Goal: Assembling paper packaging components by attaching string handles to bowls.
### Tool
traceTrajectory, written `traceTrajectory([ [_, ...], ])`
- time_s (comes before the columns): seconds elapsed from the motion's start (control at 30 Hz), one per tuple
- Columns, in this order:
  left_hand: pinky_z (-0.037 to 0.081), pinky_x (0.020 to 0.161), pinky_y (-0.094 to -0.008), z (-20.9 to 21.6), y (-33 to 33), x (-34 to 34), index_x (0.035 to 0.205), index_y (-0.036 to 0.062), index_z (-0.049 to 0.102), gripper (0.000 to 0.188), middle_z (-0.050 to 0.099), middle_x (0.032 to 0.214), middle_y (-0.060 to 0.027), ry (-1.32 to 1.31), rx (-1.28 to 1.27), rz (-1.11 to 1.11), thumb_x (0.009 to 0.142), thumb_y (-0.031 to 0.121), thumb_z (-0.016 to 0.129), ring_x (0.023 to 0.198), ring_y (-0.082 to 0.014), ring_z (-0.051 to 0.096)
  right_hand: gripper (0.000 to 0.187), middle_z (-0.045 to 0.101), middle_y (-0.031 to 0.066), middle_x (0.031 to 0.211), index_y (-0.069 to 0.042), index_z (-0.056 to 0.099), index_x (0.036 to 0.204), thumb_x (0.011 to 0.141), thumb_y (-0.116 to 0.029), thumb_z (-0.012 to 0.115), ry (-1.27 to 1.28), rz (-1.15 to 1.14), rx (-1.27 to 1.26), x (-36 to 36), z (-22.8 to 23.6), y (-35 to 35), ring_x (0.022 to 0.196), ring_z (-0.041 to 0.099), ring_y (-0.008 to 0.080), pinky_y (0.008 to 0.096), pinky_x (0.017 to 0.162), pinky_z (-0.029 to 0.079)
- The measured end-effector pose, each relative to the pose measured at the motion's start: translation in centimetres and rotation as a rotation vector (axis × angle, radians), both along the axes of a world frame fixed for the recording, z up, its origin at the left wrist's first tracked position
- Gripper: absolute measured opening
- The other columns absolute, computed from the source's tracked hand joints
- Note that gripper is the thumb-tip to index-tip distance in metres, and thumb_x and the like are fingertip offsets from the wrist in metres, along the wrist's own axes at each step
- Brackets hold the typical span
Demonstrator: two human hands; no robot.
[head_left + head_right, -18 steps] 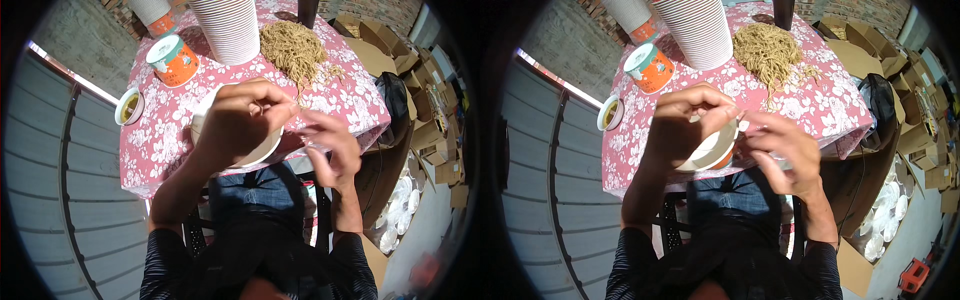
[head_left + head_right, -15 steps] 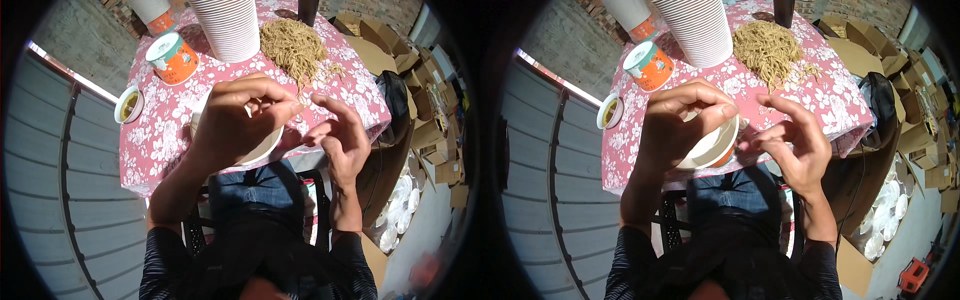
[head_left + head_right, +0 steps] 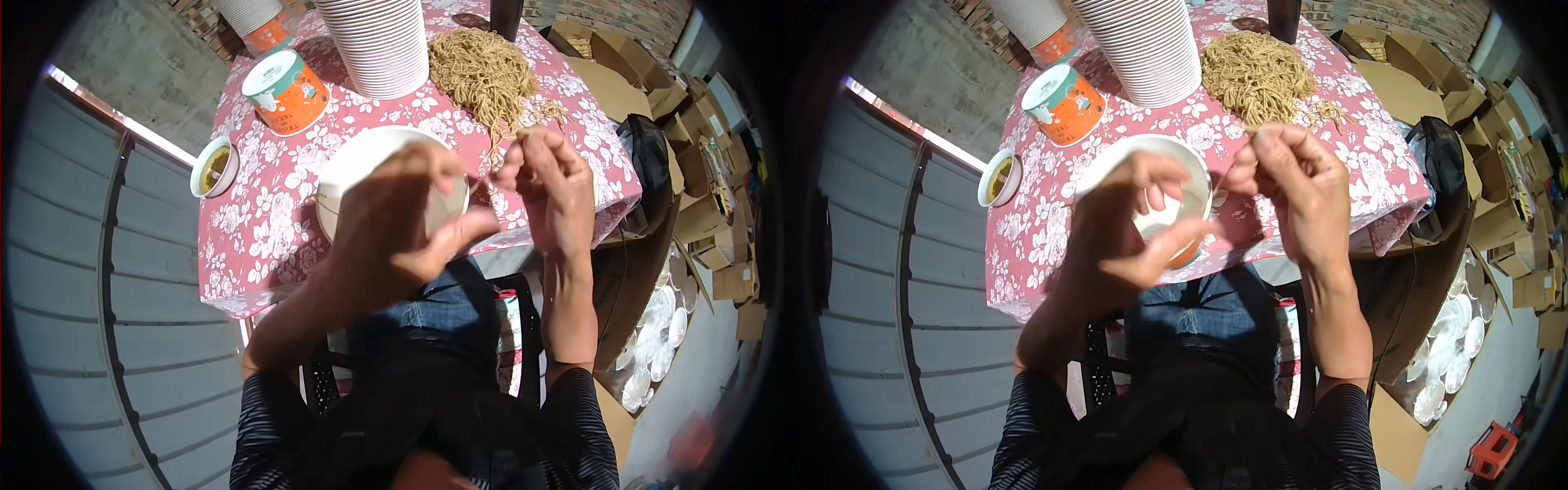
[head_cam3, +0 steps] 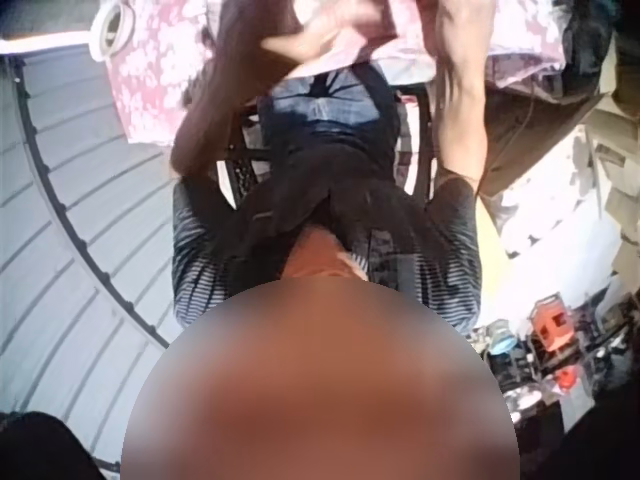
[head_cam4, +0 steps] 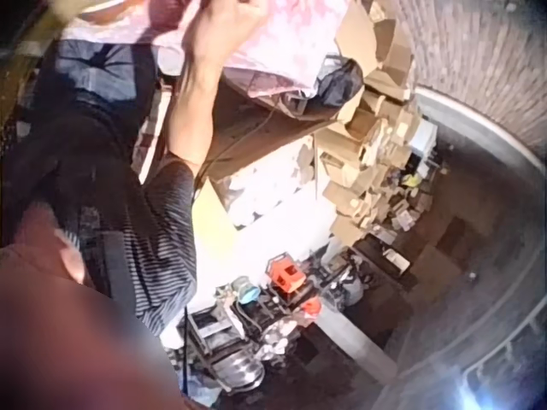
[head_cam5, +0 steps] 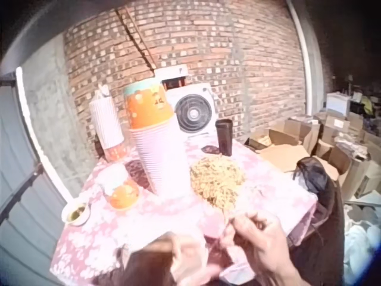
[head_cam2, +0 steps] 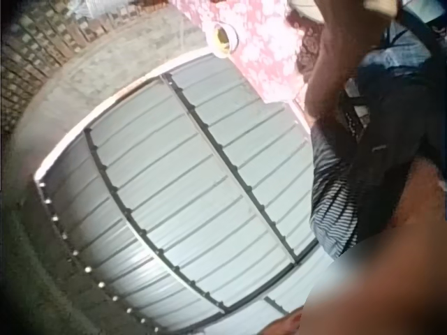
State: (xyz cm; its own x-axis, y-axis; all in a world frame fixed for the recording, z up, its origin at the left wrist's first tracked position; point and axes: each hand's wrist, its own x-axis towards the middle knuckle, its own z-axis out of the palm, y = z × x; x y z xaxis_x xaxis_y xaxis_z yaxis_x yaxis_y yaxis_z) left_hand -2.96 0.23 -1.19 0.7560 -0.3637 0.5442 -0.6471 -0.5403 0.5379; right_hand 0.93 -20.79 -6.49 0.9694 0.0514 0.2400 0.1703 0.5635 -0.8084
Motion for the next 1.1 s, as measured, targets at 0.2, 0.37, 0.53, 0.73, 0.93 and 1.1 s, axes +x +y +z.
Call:
traceTrajectory([
  [0.2, 0.052, 0.07, -0.0443, -2.8, 1.7, -1.1, 0.102, 0.0014, 0.065, 0.034, 0.066, 0.09, -0.0138, -0.089, 0.295, 0.039, 0.083, 0.021, 0.085, 0.081, -0.033, 0.067, 0.021, 0.076, 0.0158, 0.102, 0.005, 0.071, 0.112, 0.102, -0.013, 0.069, -0.152, -0.233, 0.103, 5.2, 0.7, -2.6, 0.091, 0.077, 0.025, 0.0367, 0.089, 0.064],
  [0.37, 0.056, 0.073, -0.0286, -0.3, 5.1, -0.4, 0.104, -0.0004, 0.074, 0.014, 0.072, 0.082, -0.0069, 0.381, 0.248, 0.197, 0.092, 0.007, 0.077, 0.078, -0.0095, 0.069, 0.015, 0.078, 0.0118, 0.102, 0.001, 0.078, 0.106, 0.098, -0.011, 0.073, -0.208, -0.426, -0.47, 2.5, -0.1, -0.7, 0.094, 0.073, 0.0168, 0.031, 0.087, 0.06],
  [0.53, 0.058, 0.068, -0.0307, -0.1, 6.8, 1.1, 0.109, -0.0011, 0.071, 0.021, 0.074, 0.083, -0.0104, 0.475, -0.09, 0.121, 0.093, 0.01, 0.077, 0.076, -0.0137, 0.074, 0.008, 0.074, 0.01, 0.098, 0.001, 0.078, 0.098, 0.092, 0.001, 0.074, -0.458, -0.368, -0.65, 0.1, -1.4, 2.9, 0.087, 0.07, 0.0143, 0.0273, 0.075, 0.058],
  [0.73, 0.058, 0.067, -0.0309, -0.1, 8.0, 1.6, 0.108, -0.0014, 0.068, 0.015, 0.074, 0.083, -0.012, 0.345, 0.018, 0.092, 0.096, 0.005, 0.072, 0.074, -0.0158, 0.073, 0.008, 0.073, 0.0109, 0.088, 0.001, 0.077, 0.093, 0.086, 0.003, 0.076, -0.609, -0.515, -0.785, -0.7, -1.0, 5.6, 0.075, 0.07, 0.0192, 0.0302, 0.063, 0.054],
  [0.93, 0.057, 0.066, -0.0316, -0.5, 8.6, 1.7, 0.108, -0.0008, 0.064, 0.013, 0.074, 0.081, -0.0111, 0.289, -0.04, 0.011, 0.097, 0.003, 0.069, 0.075, -0.0173, 0.073, 0.009, 0.073, 0.0126, 0.088, 0.001, 0.075, 0.092, 0.083, 0.003, 0.078, -0.657, -0.555, -0.812, -0.7, -0.9, 6.9, 0.07, 0.07, 0.022, 0.0314, 0.058, 0.053],
  [1.1, 0.055, 0.065, -0.0296, -0.4, 8.7, 1.4, 0.116, 0.0011, 0.06, 0.021, 0.072, 0.079, -0.0101, 0.536, -0.178, -0.011, 0.096, -0.001, 0.065, 0.074, -0.0146, 0.071, 0.011, 0.072, 0.0138, 0.088, 0.002, 0.073, 0.09, 0.081, 0.005, 0.078, -0.68, -0.576, -0.812, -1.0, -0.8, 7.6, 0.067, 0.068, 0.0224, 0.0319, 0.054, 0.051],
])
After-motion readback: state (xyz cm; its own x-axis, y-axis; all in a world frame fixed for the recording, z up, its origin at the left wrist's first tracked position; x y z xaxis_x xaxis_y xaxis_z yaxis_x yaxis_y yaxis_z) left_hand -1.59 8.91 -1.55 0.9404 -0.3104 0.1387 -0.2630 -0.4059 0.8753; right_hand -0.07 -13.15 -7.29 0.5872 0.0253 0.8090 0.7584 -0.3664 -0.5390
